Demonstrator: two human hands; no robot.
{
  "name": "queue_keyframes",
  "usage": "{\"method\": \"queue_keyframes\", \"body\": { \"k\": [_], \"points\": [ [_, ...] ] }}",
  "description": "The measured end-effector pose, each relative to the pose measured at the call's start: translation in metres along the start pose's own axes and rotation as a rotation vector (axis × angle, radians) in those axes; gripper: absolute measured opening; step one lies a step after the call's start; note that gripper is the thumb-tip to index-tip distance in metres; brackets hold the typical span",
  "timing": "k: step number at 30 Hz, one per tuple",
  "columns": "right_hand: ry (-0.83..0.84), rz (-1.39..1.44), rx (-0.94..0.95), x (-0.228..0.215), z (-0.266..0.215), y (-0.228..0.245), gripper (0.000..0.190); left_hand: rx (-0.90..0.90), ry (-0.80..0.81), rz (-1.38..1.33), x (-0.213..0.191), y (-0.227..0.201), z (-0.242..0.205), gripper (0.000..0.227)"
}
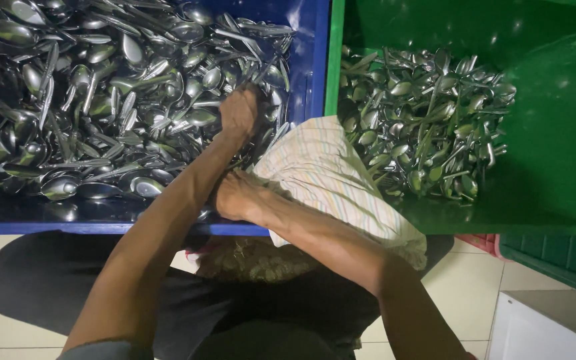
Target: Wipe metal spoons with a cloth and move them from one bin to another.
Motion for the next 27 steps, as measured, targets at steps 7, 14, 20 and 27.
{"method": "queue_keyframes", "body": {
  "k": [7, 14, 20, 27],
  "points": [
    [-0.126, -0.017, -0.166, 0.013, 0.008, -0.013, 0.028, -0.028, 0.000, 0.063, 0.025, 0.008, 0.009, 0.028],
    [0.035, 0.002, 0.001, -0.006, -0.013, -0.006, 0.039, 0.015, 0.051, 0.138, 0.078, 0.012, 0.009, 0.026],
    [0.037, 0.005, -0.077, -0.029, -0.035, 0.022, 0.043, 0.075, 0.062, 0.041, 0.030, 0.007, 0.015, 0.027],
    [0.038, -0.185, -0.345, -0.004, -0.017, 0.021, 0.018, 0.176, -0.652, -0.367, -0.266, 0.072, 0.096, 0.018]
  ]
}}
Point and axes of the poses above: each hand's wrist, its own z-axis towards the middle knuckle, its own x-axis out of the palm, y = z × x, the point moved 9 cm from there along z, towards the middle knuckle
